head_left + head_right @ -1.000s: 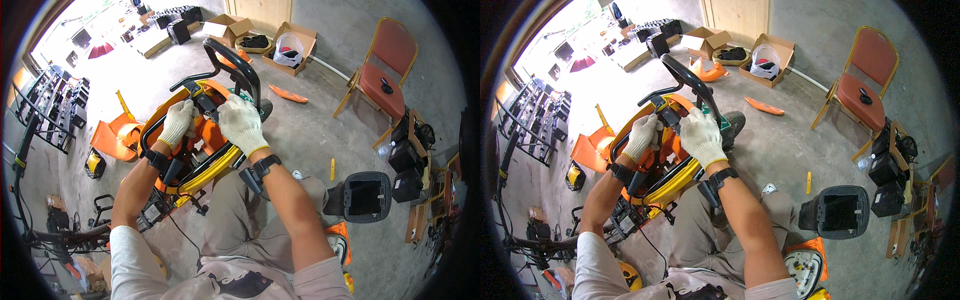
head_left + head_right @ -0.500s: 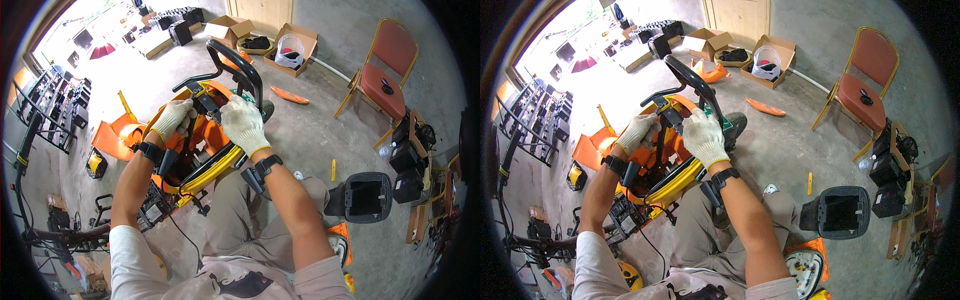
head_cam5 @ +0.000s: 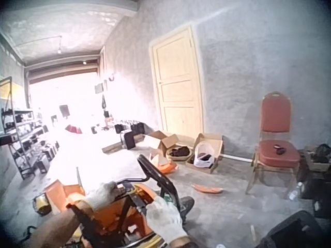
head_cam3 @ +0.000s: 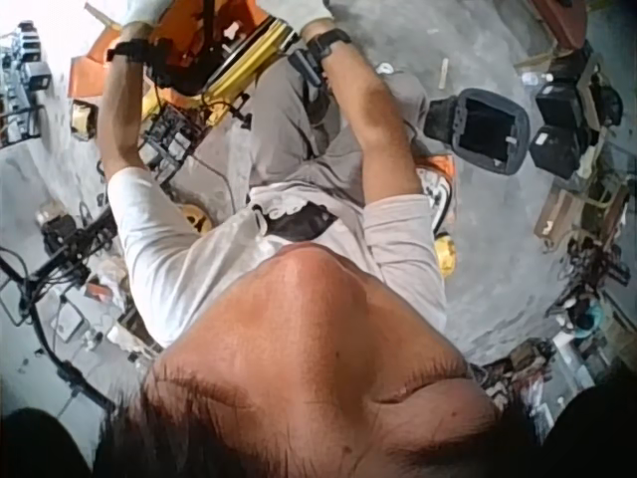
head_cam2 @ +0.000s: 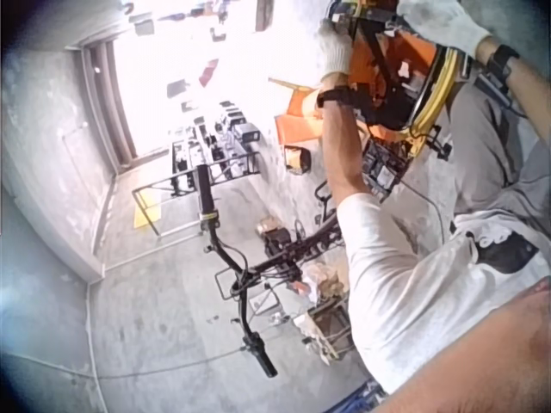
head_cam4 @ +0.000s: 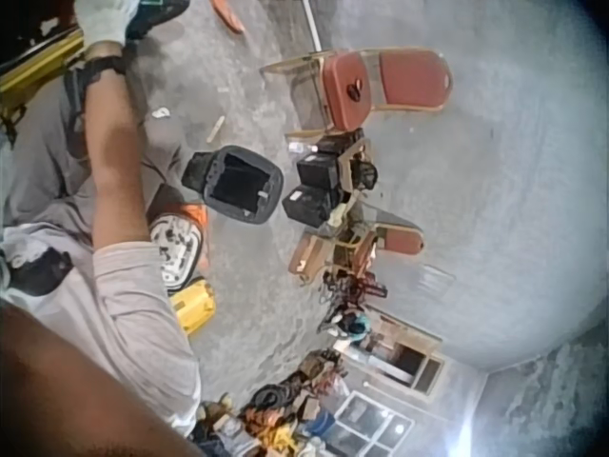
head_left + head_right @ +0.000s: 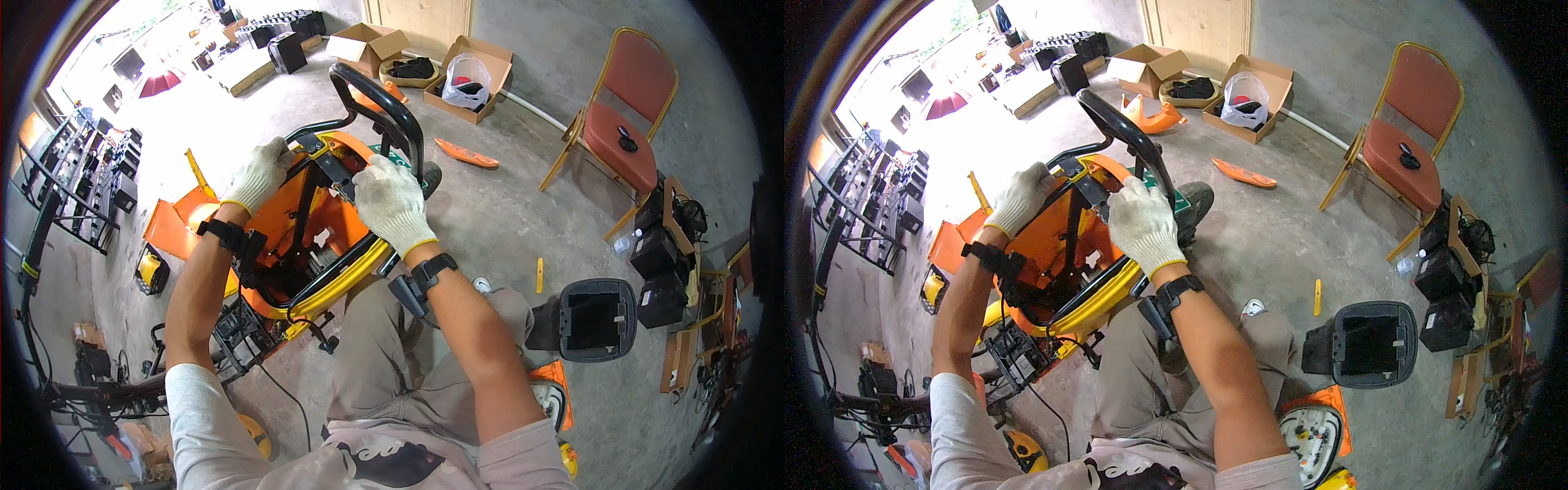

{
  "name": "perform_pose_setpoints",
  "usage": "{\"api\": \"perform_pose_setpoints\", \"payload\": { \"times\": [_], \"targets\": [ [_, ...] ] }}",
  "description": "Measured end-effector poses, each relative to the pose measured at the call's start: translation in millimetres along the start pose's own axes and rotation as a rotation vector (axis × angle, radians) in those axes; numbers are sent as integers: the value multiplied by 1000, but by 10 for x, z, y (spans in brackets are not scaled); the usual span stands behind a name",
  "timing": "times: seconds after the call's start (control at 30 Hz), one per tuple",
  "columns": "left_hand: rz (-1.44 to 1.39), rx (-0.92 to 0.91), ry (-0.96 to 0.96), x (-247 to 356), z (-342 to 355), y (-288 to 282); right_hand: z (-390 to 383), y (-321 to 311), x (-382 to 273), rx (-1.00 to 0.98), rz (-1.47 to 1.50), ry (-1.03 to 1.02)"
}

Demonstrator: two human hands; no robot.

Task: Dismantling and inspecting the internal chassis and electrical components of an orange motorcycle.

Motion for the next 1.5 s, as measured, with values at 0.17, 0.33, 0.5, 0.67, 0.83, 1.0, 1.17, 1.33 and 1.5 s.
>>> {"api": "perform_pose_setpoints", "payload": {
  "times": [0.17, 0.33, 0.5, 0.67, 0.83, 1.0, 1.17, 1.33, 1.5],
  "targets": [
    [-182, -118, 87, -127, 110, 35, 0, -19, -25, -14, 8, -48],
    [-489, 55, -22, -221, 201, 41, 5, -58, -21, 38, 3, -28],
    [-924, -144, -234, -30, -91, 247, 0, -22, -19, -42, -8, -17],
    [-1026, -282, -375, 211, -311, 387, -15, -37, -16, 15, 17, 1],
    [-1114, -368, -412, 278, -340, 417, 0, -17, -9, -12, 7, 5],
    [-1230, -452, -414, 235, -289, 489, -5, -2, -3, -8, 9, 13],
    [-1237, -483, -439, 181, -259, 497, 0, -11, -27, -31, -68, -59],
    [-882, -415, -404, 142, -201, 380, 1, -4, -17, -17, -29, -16],
    [-562, -443, -297, 48, -11, 244, 3, 6, -3, -3, -10, 0]
  ]
}}
Point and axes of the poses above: each hand's wrist, its own z-axis towards the middle knuckle, its own y-axis out of the palm, x = y × z, the point moved 4 cm from there along z, towards the middle knuckle, and after that the axes turned 3 degrees about -y, right-handed, at the moved point
